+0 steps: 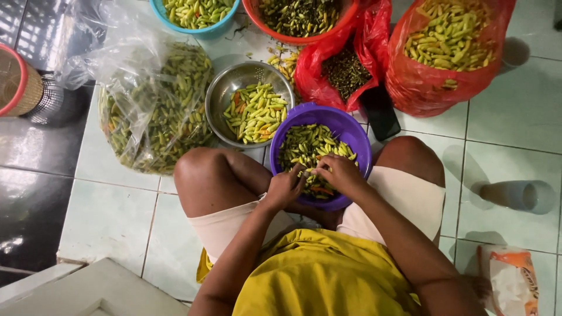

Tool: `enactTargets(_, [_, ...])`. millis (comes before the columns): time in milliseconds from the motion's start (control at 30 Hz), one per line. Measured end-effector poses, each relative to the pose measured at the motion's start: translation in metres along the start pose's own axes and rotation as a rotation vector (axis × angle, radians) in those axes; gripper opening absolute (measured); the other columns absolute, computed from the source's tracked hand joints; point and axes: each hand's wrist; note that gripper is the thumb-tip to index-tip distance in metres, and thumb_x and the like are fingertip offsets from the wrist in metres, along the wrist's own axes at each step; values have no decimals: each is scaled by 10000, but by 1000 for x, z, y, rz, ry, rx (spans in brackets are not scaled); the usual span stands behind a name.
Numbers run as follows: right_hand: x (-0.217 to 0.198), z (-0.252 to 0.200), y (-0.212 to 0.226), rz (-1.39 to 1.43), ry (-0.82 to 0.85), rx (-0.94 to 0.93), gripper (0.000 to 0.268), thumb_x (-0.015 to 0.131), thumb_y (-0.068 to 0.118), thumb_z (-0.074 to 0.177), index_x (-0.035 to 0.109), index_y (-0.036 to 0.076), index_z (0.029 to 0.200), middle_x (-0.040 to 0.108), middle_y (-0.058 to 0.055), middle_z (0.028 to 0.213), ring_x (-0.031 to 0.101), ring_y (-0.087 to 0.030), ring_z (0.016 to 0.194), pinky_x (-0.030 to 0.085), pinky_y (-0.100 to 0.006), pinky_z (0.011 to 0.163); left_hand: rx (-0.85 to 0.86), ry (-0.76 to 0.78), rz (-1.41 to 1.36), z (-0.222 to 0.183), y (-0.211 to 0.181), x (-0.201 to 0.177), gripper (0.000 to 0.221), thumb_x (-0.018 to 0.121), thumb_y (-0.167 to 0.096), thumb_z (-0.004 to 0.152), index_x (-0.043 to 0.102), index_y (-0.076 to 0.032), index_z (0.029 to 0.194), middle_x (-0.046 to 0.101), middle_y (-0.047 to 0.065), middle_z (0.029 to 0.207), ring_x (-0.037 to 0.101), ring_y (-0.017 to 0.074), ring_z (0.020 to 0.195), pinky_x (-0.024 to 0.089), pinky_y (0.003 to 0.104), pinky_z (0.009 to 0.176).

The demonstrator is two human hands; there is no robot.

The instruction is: Removing the stems from green chilies by hand and placing them into a bowl for processing.

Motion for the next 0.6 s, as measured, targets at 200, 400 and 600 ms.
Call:
enactTargets(200, [-12, -4, 15, 43, -25, -126, 65, 713, 229, 984, 735, 169, 971, 735, -67, 927, 722, -317, 948, 578, -449, 840, -117, 35, -233, -5, -34, -31, 352, 336, -402, 1129, 507, -119, 1252, 659, 276, 657, 644, 552, 665, 512, 631, 653])
enactTargets(400, [-14, -2, 30, 260, -11, -130, 69, 731, 174, 979, 746, 113, 1007, 754, -103, 944, 723, -344, 990, 579, -456, 848, -168, 123, -274, -1, -39, -37, 374, 280, -434, 1135, 517, -172, 1254, 708, 266, 786, 669, 555, 807, 530, 632, 774])
enactTargets(600, [-33, -6, 52, 389, 42, -74, 86, 692, 103, 1004, 761, 51, 1003, 760, -153, 902, 741, -359, 918, 574, -466, 853, -134, 77, -206, -1, -27, -24, 320, 389, -294, 1129, 467, -54, 1327, 704, 336, 823, 660, 588, 792, 519, 665, 721])
Point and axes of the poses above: each hand's wrist, its own z-axis towards the middle knuckle, its own x-axis out of the palm, y = z × x
